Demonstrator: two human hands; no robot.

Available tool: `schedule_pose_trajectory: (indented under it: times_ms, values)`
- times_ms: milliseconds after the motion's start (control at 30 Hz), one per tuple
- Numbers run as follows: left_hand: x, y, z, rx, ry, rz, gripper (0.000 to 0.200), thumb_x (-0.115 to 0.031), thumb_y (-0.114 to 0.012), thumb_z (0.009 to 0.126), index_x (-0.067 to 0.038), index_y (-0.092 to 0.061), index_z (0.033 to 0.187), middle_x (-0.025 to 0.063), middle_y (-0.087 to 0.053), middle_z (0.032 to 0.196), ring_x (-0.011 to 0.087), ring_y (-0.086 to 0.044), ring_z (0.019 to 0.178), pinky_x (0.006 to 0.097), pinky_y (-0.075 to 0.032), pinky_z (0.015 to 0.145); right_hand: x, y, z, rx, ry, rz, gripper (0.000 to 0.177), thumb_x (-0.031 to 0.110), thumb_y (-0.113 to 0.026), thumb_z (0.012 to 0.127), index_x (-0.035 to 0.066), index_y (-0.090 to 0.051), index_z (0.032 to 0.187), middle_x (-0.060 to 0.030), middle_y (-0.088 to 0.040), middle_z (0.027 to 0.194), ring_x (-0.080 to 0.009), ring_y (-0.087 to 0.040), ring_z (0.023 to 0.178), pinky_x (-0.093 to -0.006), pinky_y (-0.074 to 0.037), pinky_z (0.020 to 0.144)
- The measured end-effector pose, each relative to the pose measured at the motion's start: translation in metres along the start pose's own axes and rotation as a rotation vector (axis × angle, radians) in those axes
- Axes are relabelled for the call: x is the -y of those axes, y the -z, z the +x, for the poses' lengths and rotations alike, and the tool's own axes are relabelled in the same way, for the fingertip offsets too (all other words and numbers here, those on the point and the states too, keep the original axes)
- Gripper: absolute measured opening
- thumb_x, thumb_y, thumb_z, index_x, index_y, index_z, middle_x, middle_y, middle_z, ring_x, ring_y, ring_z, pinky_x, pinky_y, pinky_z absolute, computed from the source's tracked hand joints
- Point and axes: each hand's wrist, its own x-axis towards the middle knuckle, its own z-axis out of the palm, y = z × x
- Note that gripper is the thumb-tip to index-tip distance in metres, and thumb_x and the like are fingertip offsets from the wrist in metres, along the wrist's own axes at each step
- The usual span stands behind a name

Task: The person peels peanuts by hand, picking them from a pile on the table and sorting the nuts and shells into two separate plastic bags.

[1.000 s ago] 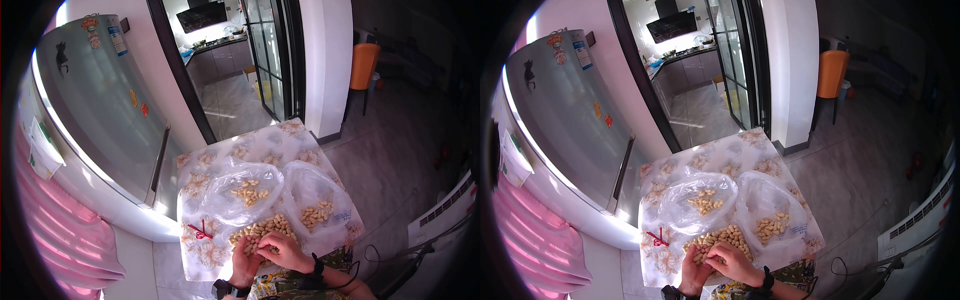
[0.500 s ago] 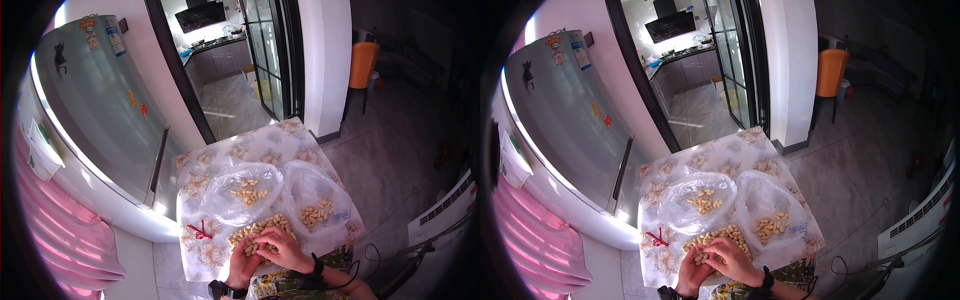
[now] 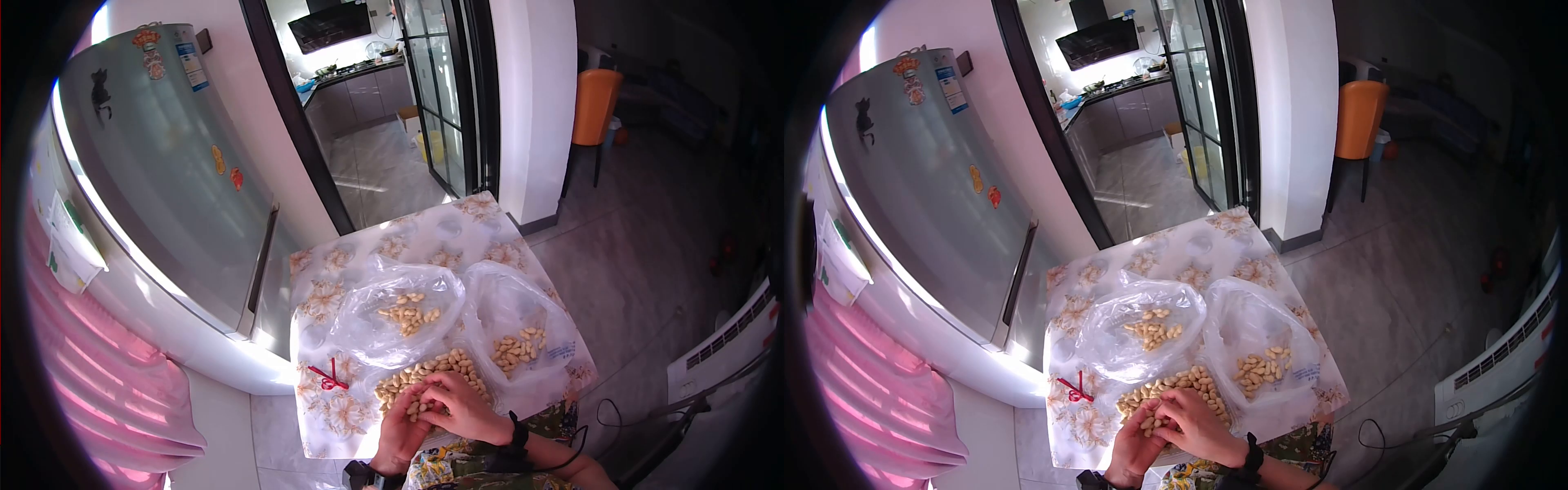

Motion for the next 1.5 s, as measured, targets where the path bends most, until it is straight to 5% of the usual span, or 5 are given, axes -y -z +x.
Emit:
schedule_pose_trajectory:
  times_ms: [500, 767, 1500]
  values:
    - [0.006, -0.030, -0.006, -0.227, -0.126, 0.275, 0.010, -0.009, -0.051, 0.097, -0.006, -0.053, 0.106, 0.0064, -0.059, 0.093, 0.0147, -0.059, 0.084, 0.0300, -0.051, 0.073, 0.006, 0.004, 0.003, -0.218, -0.021, 0.051, 0.017, 0.003, -0.070, 0.079, 0.006, -0.063, 0.095, -0.0081, -0.062, 0.099, -0.0256, -0.061, 0.088, -0.0333, -0.050, 0.073]
    - [0.007, -0.020, -0.003, -0.185, -0.097, 0.266, 0.011, -0.009, -0.049, 0.098, -0.006, -0.052, 0.108, 0.0052, -0.058, 0.089, 0.0101, -0.053, 0.073, 0.0207, -0.040, 0.058, 0.009, 0.007, 0.005, -0.212, 0.004, 0.036, 0.018, 0.003, -0.069, 0.080, 0.007, -0.065, 0.097, -0.0081, -0.063, 0.097, -0.0246, -0.061, 0.087, -0.0329, -0.050, 0.072]
    - [0.007, -0.022, -0.004, -0.119, -0.068, 0.322, 0.021, -0.029, -0.048, 0.099, -0.009, -0.051, 0.096, 0.0013, -0.050, 0.077, 0.0082, -0.042, 0.065, 0.0198, -0.034, 0.053, 0.007, 0.006, 0.001, -0.234, 0.002, 0.119, 0.017, 0.006, -0.070, 0.081, 0.006, -0.065, 0.097, -0.0083, -0.063, 0.086, -0.0250, -0.061, 0.080, -0.0334, -0.049, 0.068]
